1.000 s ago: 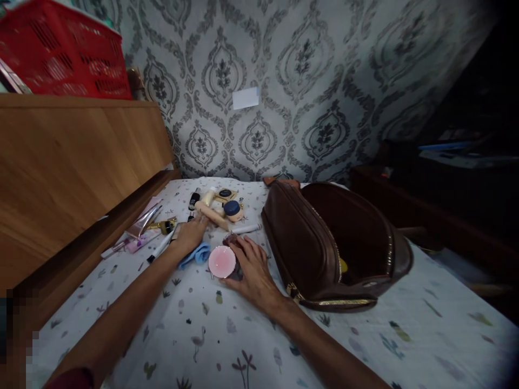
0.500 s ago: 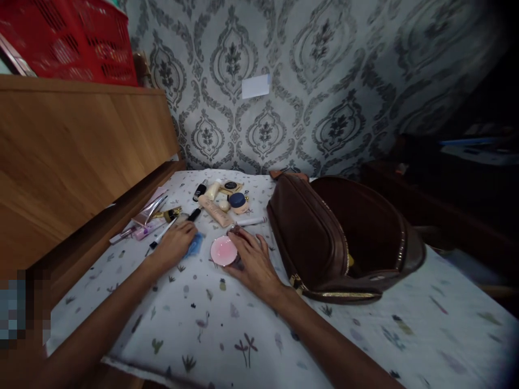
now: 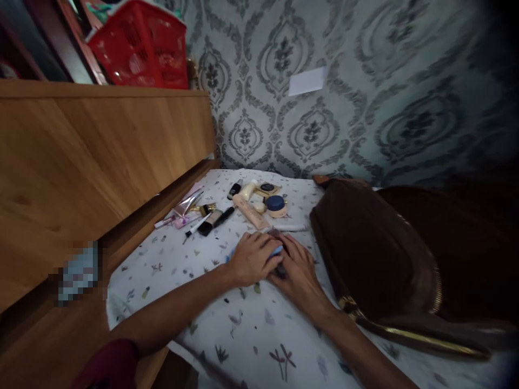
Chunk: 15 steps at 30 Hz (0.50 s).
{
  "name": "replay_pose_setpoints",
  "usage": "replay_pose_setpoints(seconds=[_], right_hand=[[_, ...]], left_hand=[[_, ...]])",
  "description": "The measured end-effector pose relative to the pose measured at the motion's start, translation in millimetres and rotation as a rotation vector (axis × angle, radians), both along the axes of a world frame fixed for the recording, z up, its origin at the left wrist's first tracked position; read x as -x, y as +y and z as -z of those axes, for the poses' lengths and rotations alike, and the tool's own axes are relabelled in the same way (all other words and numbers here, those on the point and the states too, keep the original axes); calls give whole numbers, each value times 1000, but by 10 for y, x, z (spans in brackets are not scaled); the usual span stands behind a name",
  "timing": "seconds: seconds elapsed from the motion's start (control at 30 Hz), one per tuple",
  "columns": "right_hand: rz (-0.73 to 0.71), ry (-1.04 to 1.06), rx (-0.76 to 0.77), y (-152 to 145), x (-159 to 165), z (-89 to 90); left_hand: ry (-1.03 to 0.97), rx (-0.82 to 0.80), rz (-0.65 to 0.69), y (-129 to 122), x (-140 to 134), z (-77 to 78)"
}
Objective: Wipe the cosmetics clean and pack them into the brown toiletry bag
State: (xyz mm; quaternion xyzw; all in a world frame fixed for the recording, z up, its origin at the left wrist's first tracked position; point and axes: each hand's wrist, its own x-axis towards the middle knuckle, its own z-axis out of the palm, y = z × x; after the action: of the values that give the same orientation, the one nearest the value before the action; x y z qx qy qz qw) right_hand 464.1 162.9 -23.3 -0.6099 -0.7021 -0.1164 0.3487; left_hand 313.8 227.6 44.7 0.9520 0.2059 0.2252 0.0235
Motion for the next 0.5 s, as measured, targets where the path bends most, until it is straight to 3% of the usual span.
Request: replay_pose_setpoints(seconds=[0.23, 0.5], right_hand=[[30, -102, -38, -2, -84, 39], [140, -320, -58, -74, 1, -112]], left_hand=[[68, -67, 78, 69, 184, 28], [225, 13, -38, 45, 226, -77]])
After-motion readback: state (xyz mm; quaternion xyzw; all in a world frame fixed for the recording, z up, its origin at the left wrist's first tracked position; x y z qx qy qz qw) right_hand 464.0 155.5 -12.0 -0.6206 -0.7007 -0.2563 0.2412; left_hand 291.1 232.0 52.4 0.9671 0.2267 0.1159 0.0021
